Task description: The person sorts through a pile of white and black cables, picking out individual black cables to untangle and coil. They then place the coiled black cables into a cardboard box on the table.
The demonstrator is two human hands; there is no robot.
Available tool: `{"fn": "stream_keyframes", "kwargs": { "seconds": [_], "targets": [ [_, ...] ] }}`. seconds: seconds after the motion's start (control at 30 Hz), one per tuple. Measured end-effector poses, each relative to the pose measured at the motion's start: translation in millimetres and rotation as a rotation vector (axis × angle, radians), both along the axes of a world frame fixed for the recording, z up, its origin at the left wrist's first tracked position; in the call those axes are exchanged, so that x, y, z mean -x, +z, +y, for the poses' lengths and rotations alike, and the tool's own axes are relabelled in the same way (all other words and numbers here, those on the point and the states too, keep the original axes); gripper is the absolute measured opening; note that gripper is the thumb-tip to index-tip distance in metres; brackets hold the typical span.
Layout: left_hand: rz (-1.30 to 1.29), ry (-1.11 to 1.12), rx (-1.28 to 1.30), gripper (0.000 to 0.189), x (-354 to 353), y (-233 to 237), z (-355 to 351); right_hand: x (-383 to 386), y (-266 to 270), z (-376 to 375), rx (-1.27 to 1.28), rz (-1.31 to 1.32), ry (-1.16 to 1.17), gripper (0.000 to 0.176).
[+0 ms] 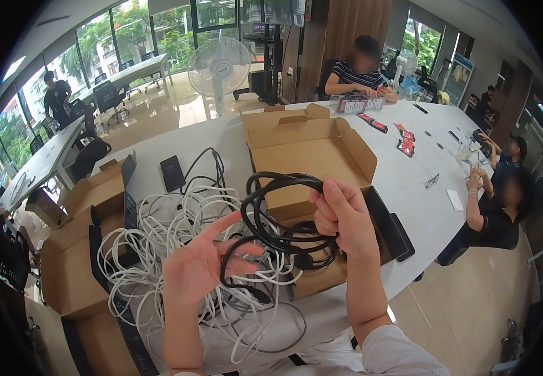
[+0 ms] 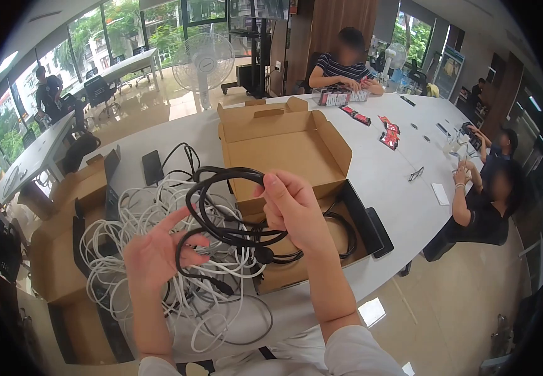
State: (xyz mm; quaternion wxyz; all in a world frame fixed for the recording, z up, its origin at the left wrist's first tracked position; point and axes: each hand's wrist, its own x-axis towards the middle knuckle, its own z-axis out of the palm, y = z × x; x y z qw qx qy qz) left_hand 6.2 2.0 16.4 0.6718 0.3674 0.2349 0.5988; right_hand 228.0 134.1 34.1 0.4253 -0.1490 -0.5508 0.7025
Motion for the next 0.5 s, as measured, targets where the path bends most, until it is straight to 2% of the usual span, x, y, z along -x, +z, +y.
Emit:
{"fn": "stream_keyframes", "kwargs": {
  "seconds": [0.03,0.13,0.23,0.33,0.43,0.5],
  "targets": [
    [0.042,-0.014,-0.025,0.06,0,1,-1,0,-1,-1,-0.053,-0.027,-0.051,0.034],
    [0.888,0.031,-0.144,0.048,13,-6,-10,-2,1,-4,-0.07,0.028,-0.044,0.029],
    [1.161,0.074,-0.166,0.028,16,-11,-6,-5,3,-5,-0.034,0.103,-0.015,0.031],
    [1.537,0.513,-0.513,0.017,15,-23,5,-11,3,-5,0.056,0.227,0.014,0.032],
    [1.566,0.655,-0.125,0.016,-3,-12,0,-13,6,-6,0.108,0.225,0.063,0.035],
    [1.525,0.713,-0.036,0.013,-11,-5,-3,-15,5,-6,0.195,0.258,0.136,0.035]
  ]
}}
